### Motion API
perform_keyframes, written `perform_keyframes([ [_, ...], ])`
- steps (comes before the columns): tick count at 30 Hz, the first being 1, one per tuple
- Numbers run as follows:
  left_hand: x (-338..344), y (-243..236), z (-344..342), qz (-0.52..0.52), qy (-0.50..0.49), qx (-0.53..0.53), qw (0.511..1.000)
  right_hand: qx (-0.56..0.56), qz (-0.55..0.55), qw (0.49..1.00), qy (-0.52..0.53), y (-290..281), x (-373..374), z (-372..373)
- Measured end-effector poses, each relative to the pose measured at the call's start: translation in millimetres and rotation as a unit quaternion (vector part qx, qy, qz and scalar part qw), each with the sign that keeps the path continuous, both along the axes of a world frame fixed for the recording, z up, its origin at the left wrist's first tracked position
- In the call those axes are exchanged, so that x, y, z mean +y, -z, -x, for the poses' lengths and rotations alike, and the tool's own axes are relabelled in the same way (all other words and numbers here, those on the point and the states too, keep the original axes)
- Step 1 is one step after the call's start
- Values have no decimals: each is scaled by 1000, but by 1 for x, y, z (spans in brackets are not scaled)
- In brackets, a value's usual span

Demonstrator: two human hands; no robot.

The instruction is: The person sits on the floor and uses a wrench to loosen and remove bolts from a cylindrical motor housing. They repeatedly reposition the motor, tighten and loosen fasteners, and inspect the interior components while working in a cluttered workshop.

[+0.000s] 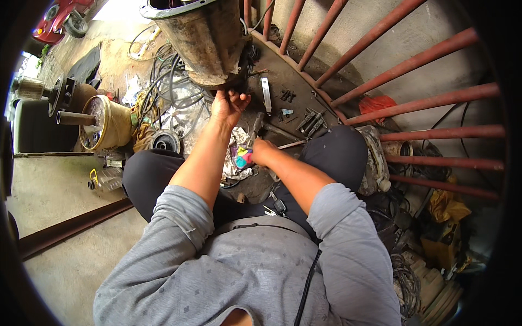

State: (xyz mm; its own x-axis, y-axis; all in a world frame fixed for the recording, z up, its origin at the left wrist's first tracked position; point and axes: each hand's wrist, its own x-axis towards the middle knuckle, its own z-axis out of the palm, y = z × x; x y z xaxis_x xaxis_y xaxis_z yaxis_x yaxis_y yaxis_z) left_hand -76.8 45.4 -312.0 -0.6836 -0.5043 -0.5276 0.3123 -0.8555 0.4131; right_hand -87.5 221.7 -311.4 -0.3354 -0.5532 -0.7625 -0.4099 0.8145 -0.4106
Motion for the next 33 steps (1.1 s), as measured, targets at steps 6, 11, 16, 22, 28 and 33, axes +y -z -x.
perform_keyframes([
  [6,0,-6,-4,-24,6,128,991,-10,-5,999,-49,11,2,-23],
  [11,-3,3,-4,8,44,56,997,-42,-81,965,-247,8,5,-33],
  [16,-1,2,-5,23,24,88,996,55,7,947,-315,-10,8,-41],
  [22,-12,10,-11,21,82,117,989,18,127,943,-307,-58,6,-37],
  [28,-14,10,-9,33,86,72,993,43,194,927,-318,-102,18,-1],
  [33,-8,-3,-12,28,77,93,992,-20,259,931,-257,-108,21,10],
])
